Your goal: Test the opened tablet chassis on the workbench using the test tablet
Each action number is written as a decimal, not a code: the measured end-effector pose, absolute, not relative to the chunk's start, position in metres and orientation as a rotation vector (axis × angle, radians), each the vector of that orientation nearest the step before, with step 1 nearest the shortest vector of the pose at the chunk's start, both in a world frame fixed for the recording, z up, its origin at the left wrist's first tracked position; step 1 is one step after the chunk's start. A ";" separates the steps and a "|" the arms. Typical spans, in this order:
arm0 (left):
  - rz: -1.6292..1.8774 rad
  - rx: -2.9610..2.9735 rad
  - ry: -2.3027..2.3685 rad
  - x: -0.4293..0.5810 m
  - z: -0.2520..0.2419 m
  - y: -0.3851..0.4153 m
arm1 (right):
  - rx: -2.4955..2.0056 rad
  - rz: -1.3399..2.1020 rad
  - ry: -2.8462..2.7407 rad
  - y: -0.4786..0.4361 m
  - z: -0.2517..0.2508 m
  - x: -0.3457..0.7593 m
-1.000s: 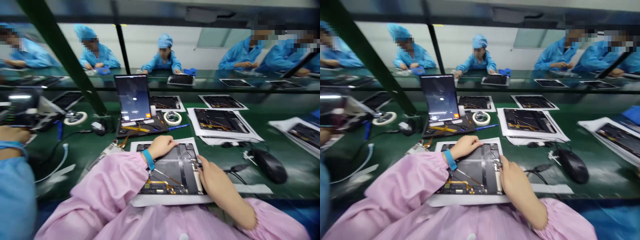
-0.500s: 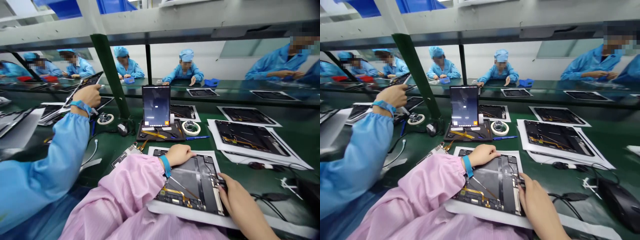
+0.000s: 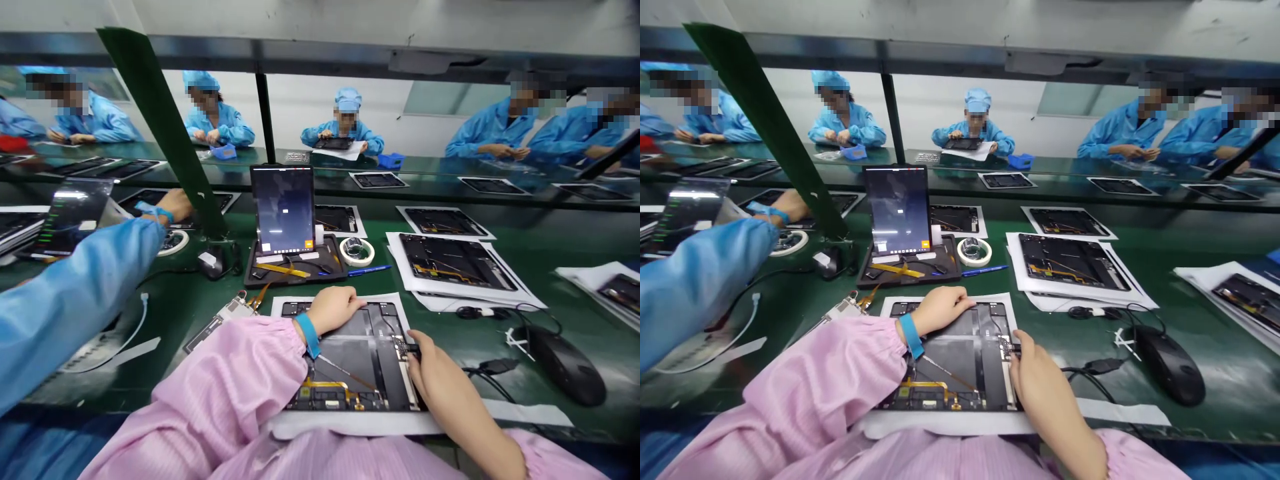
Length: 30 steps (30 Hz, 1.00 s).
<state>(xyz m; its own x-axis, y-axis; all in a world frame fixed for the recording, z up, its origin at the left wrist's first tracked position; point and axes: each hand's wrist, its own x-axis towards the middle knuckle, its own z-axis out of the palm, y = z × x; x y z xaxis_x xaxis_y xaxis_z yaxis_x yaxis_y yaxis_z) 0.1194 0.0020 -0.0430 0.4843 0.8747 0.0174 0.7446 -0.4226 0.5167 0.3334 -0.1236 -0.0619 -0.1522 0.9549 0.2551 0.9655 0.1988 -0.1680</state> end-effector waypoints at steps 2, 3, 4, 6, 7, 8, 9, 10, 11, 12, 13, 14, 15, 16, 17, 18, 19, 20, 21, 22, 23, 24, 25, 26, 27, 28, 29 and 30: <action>0.407 2.283 1.340 0.119 -0.043 0.001 | -1.787 -0.044 -2.199 -0.124 -0.060 0.334; 0.416 2.279 1.341 0.119 -0.042 0.001 | -1.785 -0.051 -2.205 -0.124 -0.059 0.334; 0.430 2.278 1.339 0.119 -0.041 0.001 | -1.788 -0.064 -2.205 -0.124 -0.058 0.334; 0.473 2.285 1.335 0.118 -0.039 0.000 | -1.797 -0.098 -2.191 -0.123 -0.057 0.332; 0.497 2.291 1.333 0.117 -0.038 0.000 | -1.797 -0.119 -2.176 -0.123 -0.056 0.331; 0.517 2.295 1.331 0.116 -0.037 -0.001 | -1.795 -0.141 -2.159 -0.123 -0.056 0.329; 0.530 2.297 1.328 0.115 -0.036 -0.002 | -1.786 -0.156 -2.146 -0.123 -0.057 0.327; 0.536 2.297 1.322 0.114 -0.035 -0.003 | -1.777 -0.162 -2.131 -0.123 -0.057 0.325; 0.540 2.296 1.315 0.113 -0.035 -0.003 | -1.773 -0.160 -2.111 -0.124 -0.058 0.323; 0.538 2.293 1.308 0.112 -0.035 -0.003 | -1.776 -0.146 -2.093 -0.125 -0.058 0.321; 0.532 2.290 1.305 0.112 -0.036 -0.003 | -1.789 -0.124 -2.081 -0.126 -0.058 0.320; 0.518 2.287 1.307 0.111 -0.037 -0.003 | -1.814 -0.095 -2.082 -0.128 -0.057 0.319; 0.496 2.285 1.313 0.112 -0.039 -0.002 | -1.847 -0.063 -2.108 -0.130 -0.054 0.320; 0.469 2.281 1.321 0.112 -0.040 -0.002 | -1.879 -0.032 -2.164 -0.132 -0.049 0.321; 0.441 2.281 1.328 0.113 -0.041 -0.001 | -1.901 -0.006 -2.239 -0.132 -0.041 0.322; 0.416 2.284 1.330 0.113 -0.042 -0.002 | -1.904 0.004 -2.310 -0.130 -0.030 0.324; 0.396 2.292 1.328 0.114 -0.042 -0.002 | -1.880 -0.009 -2.356 -0.125 -0.018 0.327; 0.382 2.303 1.325 0.115 -0.043 -0.003 | -1.829 -0.026 -2.366 -0.116 -0.004 0.329; 0.375 2.317 1.325 0.116 -0.043 -0.004 | -1.755 -0.028 -2.341 -0.101 0.011 0.330; 0.370 2.331 1.329 0.117 -0.043 -0.004 | -1.671 -0.001 -2.292 -0.081 0.024 0.329; 0.368 2.342 1.336 0.117 -0.043 -0.004 | -1.597 0.071 -2.233 -0.056 0.036 0.327; 0.367 2.349 1.346 0.118 -0.043 -0.004 | -1.549 0.195 -2.179 -0.026 0.045 0.322; 0.363 2.352 1.355 0.118 -0.042 -0.003 | -1.548 0.346 -2.130 0.007 0.051 0.316; 0.359 2.351 1.362 0.118 -0.042 -0.003 | -1.625 0.498 -2.034 0.041 0.053 0.307; 0.353 2.348 1.365 0.118 -0.042 -0.003 | -1.762 0.664 -1.902 0.074 0.052 0.297; 0.349 2.343 1.366 0.118 -0.041 -0.003 | -1.833 0.728 -1.861 0.105 0.048 0.287; 0.347 2.336 1.365 0.118 -0.041 -0.003 | -1.880 0.772 -1.835 0.133 0.042 0.277; 0.345 2.327 1.364 0.117 -0.040 -0.003 | -1.932 0.800 -1.806 0.158 0.036 0.267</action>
